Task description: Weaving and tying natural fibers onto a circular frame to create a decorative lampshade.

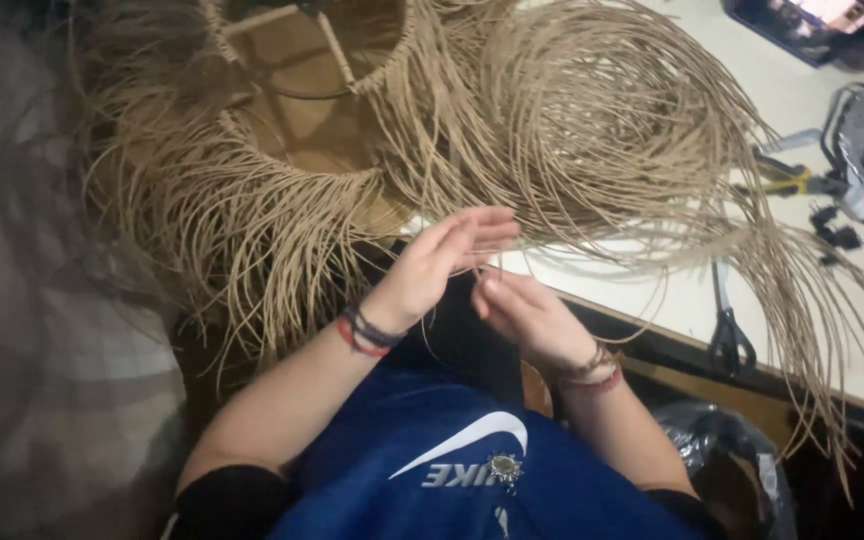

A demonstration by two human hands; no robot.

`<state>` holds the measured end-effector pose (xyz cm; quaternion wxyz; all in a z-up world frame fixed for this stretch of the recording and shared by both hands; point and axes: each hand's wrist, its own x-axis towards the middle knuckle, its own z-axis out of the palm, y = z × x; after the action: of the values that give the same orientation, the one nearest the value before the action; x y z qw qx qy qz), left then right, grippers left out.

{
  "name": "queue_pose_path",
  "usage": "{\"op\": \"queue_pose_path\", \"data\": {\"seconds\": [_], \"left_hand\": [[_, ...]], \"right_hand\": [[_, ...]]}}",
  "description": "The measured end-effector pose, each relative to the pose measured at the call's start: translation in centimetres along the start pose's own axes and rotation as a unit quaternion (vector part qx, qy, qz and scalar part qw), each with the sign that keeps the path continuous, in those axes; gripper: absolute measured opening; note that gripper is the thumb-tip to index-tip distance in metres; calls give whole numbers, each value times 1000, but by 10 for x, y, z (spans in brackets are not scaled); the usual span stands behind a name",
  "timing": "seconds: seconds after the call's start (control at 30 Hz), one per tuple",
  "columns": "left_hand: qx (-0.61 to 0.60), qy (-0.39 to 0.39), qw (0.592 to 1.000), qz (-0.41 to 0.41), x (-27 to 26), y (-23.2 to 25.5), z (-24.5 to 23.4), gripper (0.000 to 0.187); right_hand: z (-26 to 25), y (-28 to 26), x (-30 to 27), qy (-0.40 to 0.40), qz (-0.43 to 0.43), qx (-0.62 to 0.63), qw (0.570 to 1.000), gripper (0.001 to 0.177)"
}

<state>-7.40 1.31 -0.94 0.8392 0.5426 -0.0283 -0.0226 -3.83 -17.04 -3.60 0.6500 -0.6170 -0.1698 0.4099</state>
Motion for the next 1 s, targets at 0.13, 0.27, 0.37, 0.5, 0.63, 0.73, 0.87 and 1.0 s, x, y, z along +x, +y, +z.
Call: {"op": "queue_pose_path", "data": {"seconds": [0.13, 0.27, 0.37, 0.5, 0.63, 0.73, 0.87, 1.0], "left_hand": [[-94, 61, 993, -27, 9, 4, 5, 49], [-196, 104, 975, 30, 10, 4, -10, 39], [-217, 127, 966, 60, 6, 18, -22, 36], [-157, 137, 974, 89, -1, 25, -41, 36], [-54, 129, 987, 84, -17, 38, -51, 36], [40, 117, 986, 108, -24, 29, -55, 32], [110, 180, 970, 125, -33, 41, -62, 26], [-32, 250, 955, 157, -41, 34, -94, 35]], "right_hand": [[5, -20, 0, -104, 15, -126, 986, 45], [6, -30, 11, -198, 8, -183, 963, 45], [15, -44, 26, -226, 14, -182, 957, 41], [32, -56, 46, -106, -104, -299, 943, 53], [56, -101, 73, 25, -155, -160, 975, 56], [89, -122, 100, 91, -203, -197, 955, 41], [101, -113, 122, 137, -222, -247, 933, 21], [81, -93, 121, 120, -233, -205, 943, 39]]}}
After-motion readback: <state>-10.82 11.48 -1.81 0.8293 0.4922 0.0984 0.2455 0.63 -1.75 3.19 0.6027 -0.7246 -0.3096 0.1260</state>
